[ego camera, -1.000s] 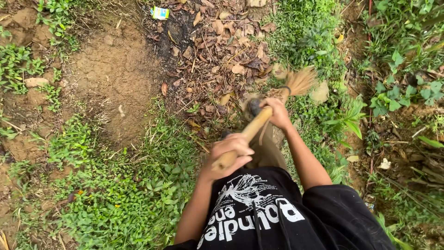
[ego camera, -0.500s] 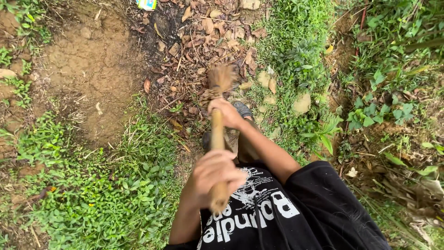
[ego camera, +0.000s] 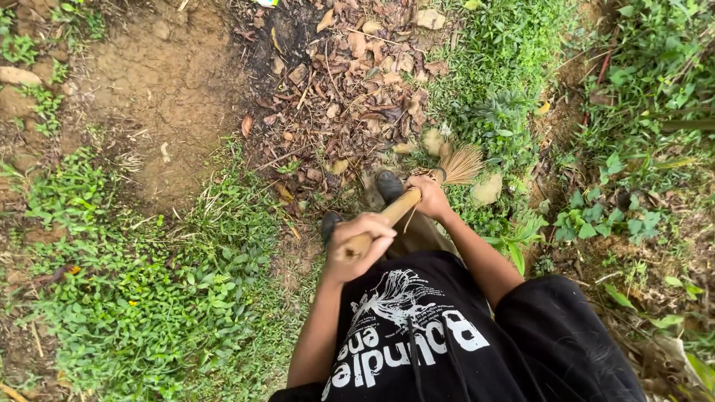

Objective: Sweeping a garden path and picking up leaves and debris into a bucket.

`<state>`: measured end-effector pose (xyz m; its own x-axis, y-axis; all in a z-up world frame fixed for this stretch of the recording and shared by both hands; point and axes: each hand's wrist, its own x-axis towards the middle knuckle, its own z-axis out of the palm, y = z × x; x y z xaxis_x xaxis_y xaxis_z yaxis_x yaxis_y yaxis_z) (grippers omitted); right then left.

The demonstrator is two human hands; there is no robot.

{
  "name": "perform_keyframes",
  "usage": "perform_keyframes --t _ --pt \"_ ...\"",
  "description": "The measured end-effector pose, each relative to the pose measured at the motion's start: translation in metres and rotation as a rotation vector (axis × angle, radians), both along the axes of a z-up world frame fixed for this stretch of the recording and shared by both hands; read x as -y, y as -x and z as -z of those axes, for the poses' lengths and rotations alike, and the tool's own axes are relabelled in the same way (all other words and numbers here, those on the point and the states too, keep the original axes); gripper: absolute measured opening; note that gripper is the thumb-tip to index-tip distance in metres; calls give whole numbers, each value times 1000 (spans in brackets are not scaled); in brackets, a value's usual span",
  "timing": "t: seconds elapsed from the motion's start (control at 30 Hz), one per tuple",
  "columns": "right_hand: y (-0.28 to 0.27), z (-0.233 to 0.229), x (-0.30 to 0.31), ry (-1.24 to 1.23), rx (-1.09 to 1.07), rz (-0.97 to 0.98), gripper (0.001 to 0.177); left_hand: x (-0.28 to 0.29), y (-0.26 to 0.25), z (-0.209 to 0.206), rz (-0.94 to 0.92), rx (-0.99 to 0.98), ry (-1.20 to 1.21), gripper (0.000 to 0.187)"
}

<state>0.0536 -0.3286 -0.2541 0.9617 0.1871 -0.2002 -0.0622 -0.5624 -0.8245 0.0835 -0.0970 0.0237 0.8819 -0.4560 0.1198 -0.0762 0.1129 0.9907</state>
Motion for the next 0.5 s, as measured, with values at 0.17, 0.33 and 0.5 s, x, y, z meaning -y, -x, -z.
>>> perform_keyframes --t 0.17,0.33,0.5 --pt "-29 10 -35 -148 121 -64 27 1 1 -15 -14 55 -152 18" --pt "-78 -66 -95 -314 153 -108 28 -16 1 -82 -62 312 -145 15" --pt "-77 -143 -108 -301 278 -114 29 -36 -15 -139 -72 599 48 14"
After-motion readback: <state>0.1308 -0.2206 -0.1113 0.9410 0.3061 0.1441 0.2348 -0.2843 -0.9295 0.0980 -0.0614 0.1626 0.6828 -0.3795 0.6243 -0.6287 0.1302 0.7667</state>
